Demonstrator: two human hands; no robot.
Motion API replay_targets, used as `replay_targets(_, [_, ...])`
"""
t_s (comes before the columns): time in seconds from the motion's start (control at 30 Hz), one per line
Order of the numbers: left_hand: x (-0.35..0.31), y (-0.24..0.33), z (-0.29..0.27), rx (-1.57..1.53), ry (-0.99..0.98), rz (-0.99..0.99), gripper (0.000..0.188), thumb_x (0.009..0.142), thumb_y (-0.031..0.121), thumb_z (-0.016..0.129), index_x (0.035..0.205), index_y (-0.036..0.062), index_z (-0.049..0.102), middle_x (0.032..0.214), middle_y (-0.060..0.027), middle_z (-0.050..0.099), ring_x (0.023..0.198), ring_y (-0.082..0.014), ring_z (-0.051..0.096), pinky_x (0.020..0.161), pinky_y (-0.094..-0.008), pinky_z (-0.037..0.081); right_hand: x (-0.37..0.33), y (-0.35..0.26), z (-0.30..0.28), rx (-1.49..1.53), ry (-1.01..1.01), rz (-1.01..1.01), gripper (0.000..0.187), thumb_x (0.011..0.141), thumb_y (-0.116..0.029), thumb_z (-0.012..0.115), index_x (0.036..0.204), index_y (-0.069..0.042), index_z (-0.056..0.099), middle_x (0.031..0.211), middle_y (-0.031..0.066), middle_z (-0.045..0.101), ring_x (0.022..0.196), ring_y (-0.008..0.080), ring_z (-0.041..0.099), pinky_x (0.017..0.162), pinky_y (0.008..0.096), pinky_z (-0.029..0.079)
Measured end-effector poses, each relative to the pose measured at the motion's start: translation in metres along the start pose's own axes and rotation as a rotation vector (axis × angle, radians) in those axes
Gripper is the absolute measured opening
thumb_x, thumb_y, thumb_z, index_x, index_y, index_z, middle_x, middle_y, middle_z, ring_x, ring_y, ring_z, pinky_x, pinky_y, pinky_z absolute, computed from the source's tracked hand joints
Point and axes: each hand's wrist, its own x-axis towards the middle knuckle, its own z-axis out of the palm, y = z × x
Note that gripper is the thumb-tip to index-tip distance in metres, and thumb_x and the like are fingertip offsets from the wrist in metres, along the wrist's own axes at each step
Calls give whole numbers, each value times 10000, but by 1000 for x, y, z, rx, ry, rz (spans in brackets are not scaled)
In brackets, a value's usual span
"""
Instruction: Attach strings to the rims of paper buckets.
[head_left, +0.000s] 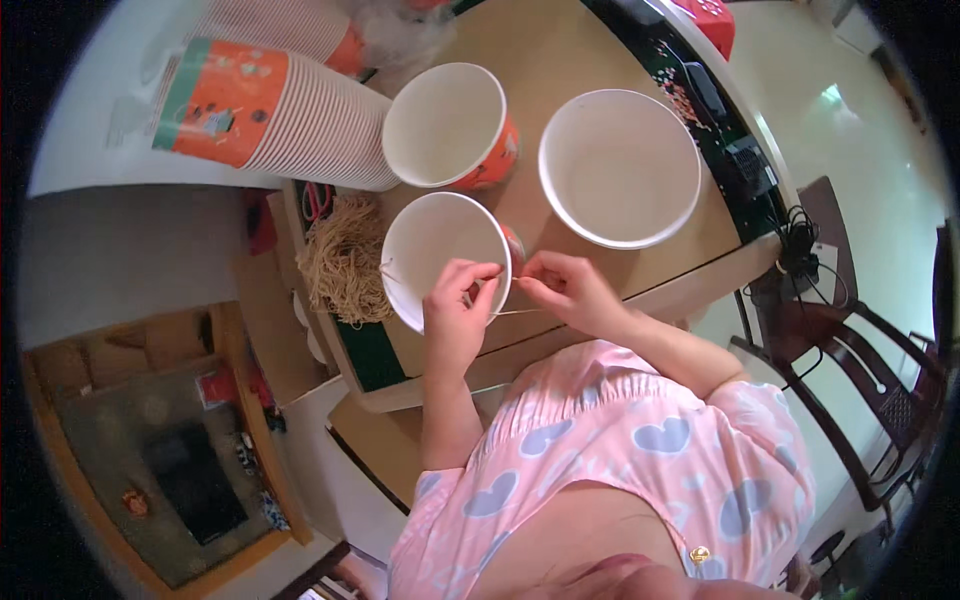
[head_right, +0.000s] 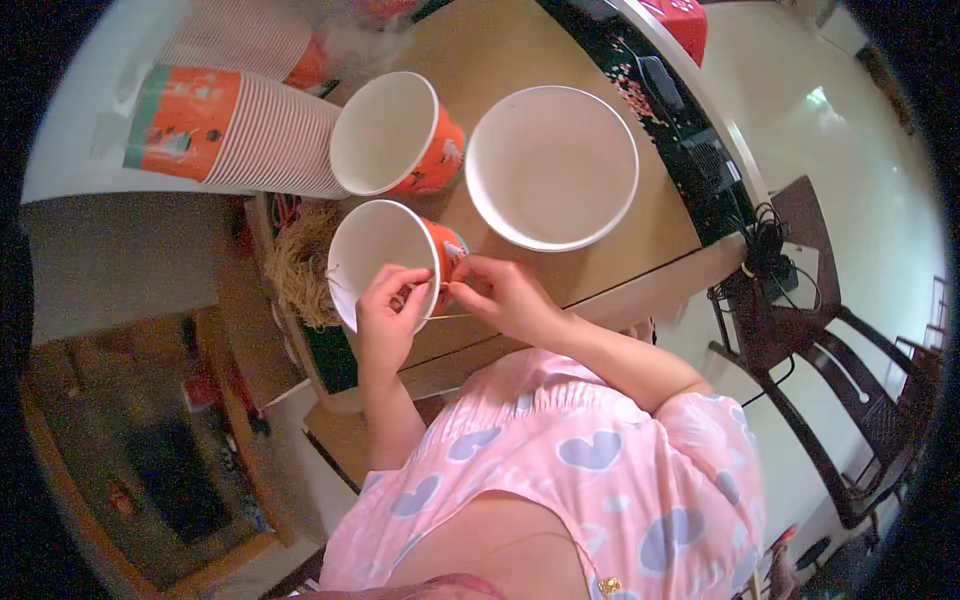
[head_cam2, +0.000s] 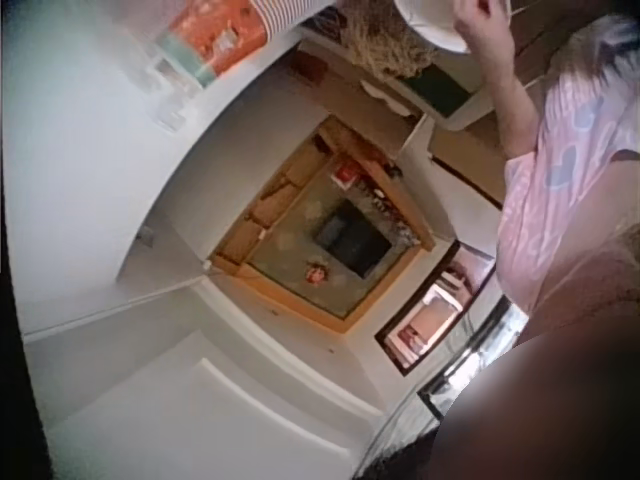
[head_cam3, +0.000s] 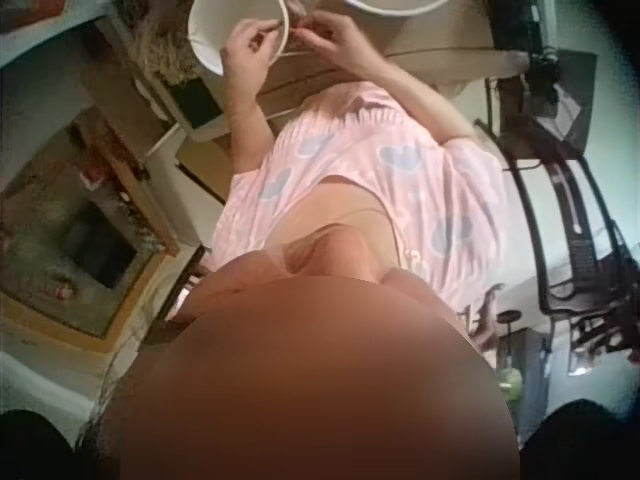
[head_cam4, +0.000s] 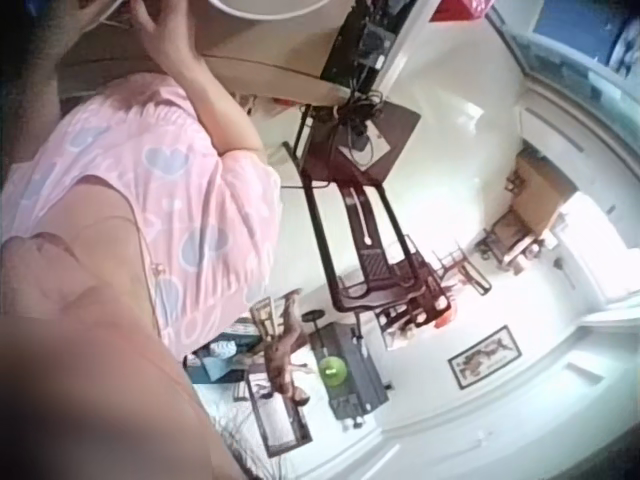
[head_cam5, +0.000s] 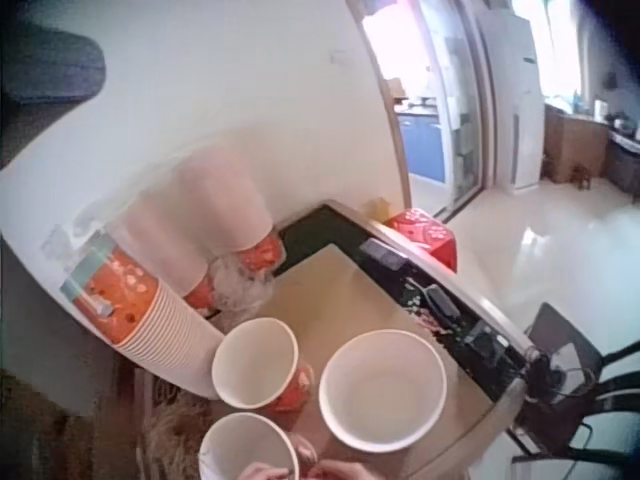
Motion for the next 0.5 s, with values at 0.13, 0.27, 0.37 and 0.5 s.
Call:
replay_targets(0.13, [0, 4, 1, -17, -12, -3, 166, 817, -9, 649, 979, 7, 684, 864, -49, 612, 617, -102, 526, 572, -237, 429, 0, 7, 0, 28, 56, -32, 161, 900, -163, 617, 903, -2, 623, 602, 20, 512, 560, 50, 436, 507, 259, 380])
replay_targets(0.27, [0, 5, 1, -22, -19, -44, 177, 816, -14, 651, 989, 1, 683, 861, -49, 608, 625, -97, 527, 574, -238, 432, 0, 6, -2, 20, 0, -28, 142, 931, -129, 598, 916, 12, 604, 697, -54, 514, 643, 6, 437, 545, 196, 365])
replay_targets(0.37, [0, 7, 0, -12, -24, -40, 182, 815, -16, 652, 993, 0, 685, 862, -48, 608, 630, -97, 529, 576, -238, 434, 2, 7, -3, 2, -19, -14, 139, 929, -125, 597, 905, 12, 604, 693, -55, 515, 644, 7, 439, 548, 196, 367])
replay_targets(0.5, [-1, 8, -1, -13, -21, -26, 185, 812, -20, 654, 993, 1, 688, 866, -49, 611, 641, -96, 532, 577, -235, 435, 3, 1, -3, -52, -44, -5, 138, 928, -124, 597, 894, 10, 603, 688, -57, 512, 642, 5, 436, 548, 193, 363])
